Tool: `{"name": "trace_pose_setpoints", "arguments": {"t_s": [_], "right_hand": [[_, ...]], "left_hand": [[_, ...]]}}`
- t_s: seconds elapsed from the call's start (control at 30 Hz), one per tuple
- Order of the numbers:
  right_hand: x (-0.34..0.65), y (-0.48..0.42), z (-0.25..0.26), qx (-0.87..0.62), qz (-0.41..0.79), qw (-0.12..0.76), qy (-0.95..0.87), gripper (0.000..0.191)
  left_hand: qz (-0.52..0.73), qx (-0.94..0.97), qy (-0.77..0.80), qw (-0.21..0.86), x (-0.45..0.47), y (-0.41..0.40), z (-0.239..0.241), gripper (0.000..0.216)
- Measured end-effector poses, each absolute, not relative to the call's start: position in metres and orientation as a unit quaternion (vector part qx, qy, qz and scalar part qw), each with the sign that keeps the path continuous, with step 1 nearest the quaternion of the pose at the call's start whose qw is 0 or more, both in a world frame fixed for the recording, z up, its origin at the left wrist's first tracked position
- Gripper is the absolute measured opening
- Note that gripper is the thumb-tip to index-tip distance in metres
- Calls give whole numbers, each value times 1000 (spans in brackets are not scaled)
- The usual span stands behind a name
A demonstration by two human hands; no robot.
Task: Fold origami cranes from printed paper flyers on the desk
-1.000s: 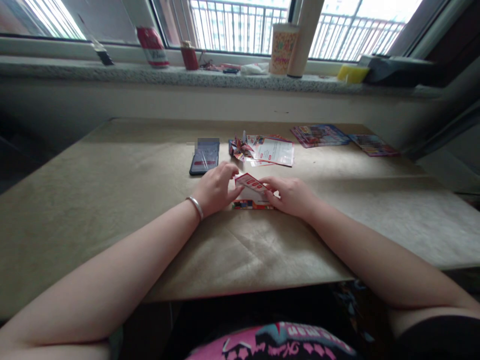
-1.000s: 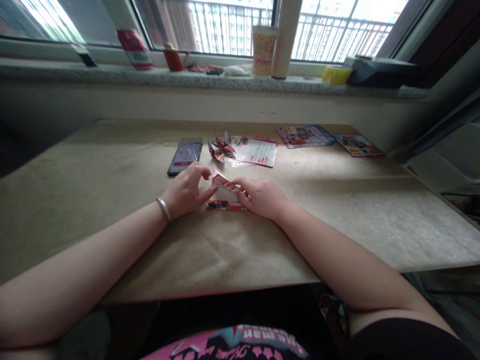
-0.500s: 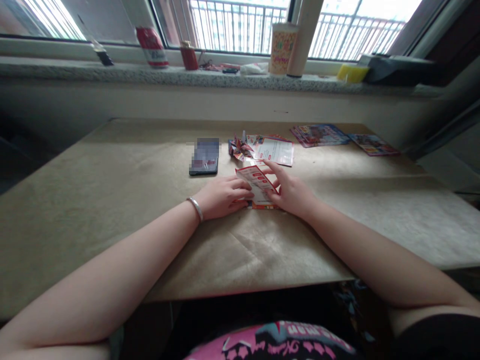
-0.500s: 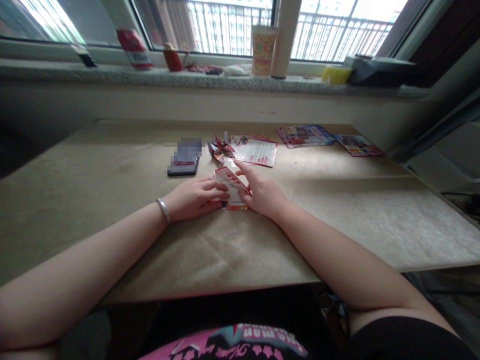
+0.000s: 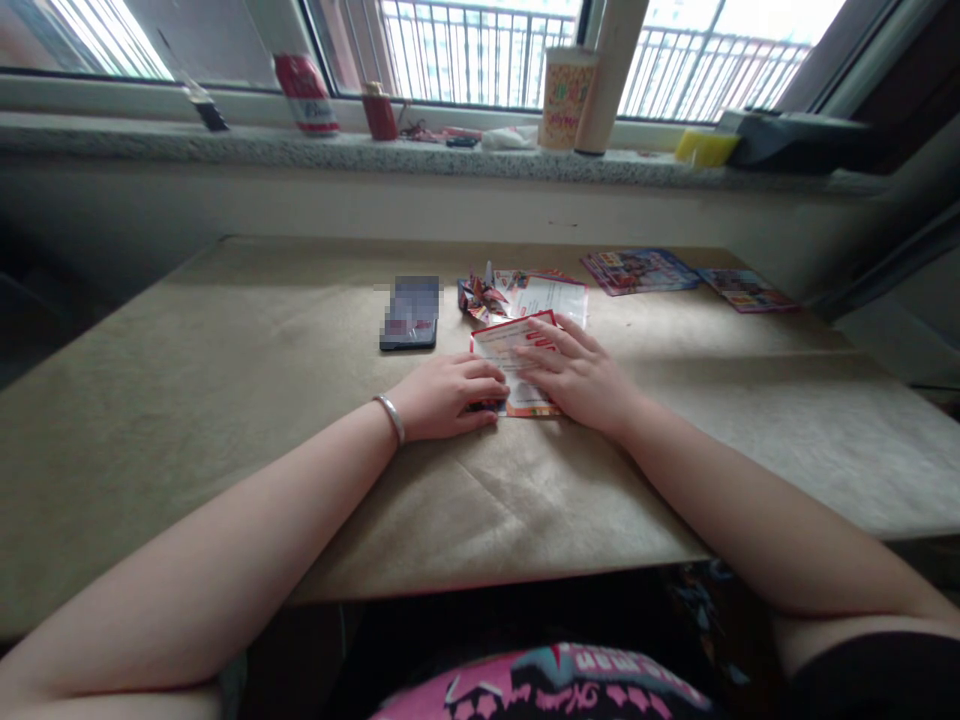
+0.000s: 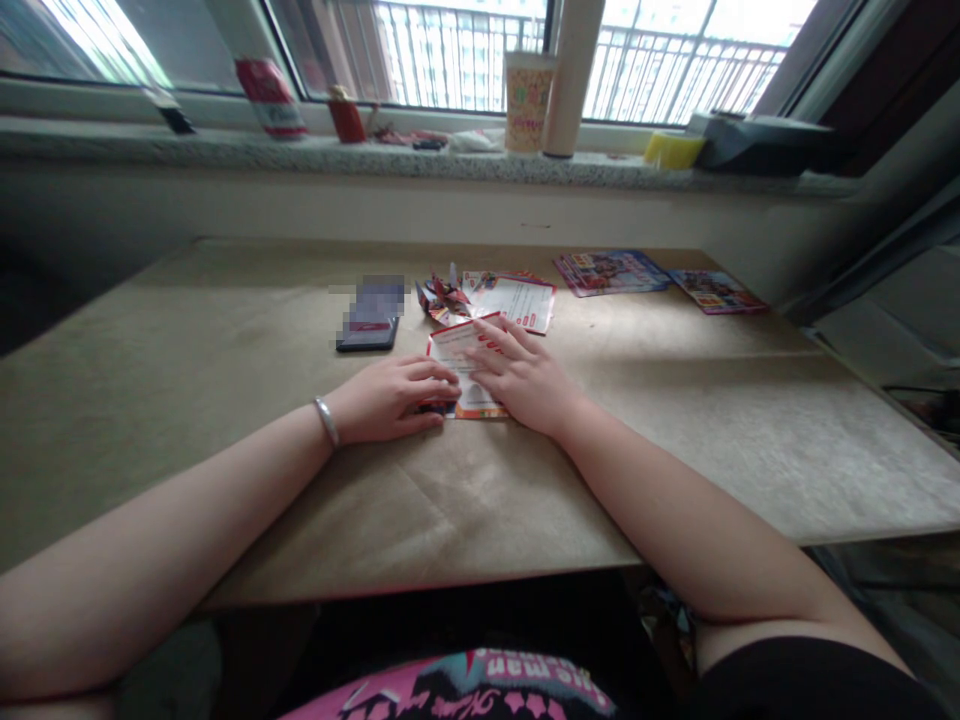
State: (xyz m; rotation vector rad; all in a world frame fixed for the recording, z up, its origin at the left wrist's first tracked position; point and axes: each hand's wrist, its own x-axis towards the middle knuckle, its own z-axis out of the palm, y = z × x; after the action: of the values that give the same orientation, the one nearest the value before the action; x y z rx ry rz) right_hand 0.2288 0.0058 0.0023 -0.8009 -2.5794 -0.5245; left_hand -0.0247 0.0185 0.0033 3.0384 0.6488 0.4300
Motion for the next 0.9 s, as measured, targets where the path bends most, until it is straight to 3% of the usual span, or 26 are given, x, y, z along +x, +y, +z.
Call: {"name": "trace_pose_setpoints", "arguments": {"t_s": [0.4, 0.63, 0.9], "right_hand": [[220, -6, 10, -323, -76, 107, -937, 24], [226, 6, 2, -303, 52, 179, -935, 22], [245, 24, -6, -334, 38, 218, -916, 22]], "left_hand": [[160, 959, 234, -3, -25, 20, -1, 23], [128, 954, 270, -4, -27, 24, -4, 39], [149, 962, 218, 69, -28, 24, 0, 25]]}}
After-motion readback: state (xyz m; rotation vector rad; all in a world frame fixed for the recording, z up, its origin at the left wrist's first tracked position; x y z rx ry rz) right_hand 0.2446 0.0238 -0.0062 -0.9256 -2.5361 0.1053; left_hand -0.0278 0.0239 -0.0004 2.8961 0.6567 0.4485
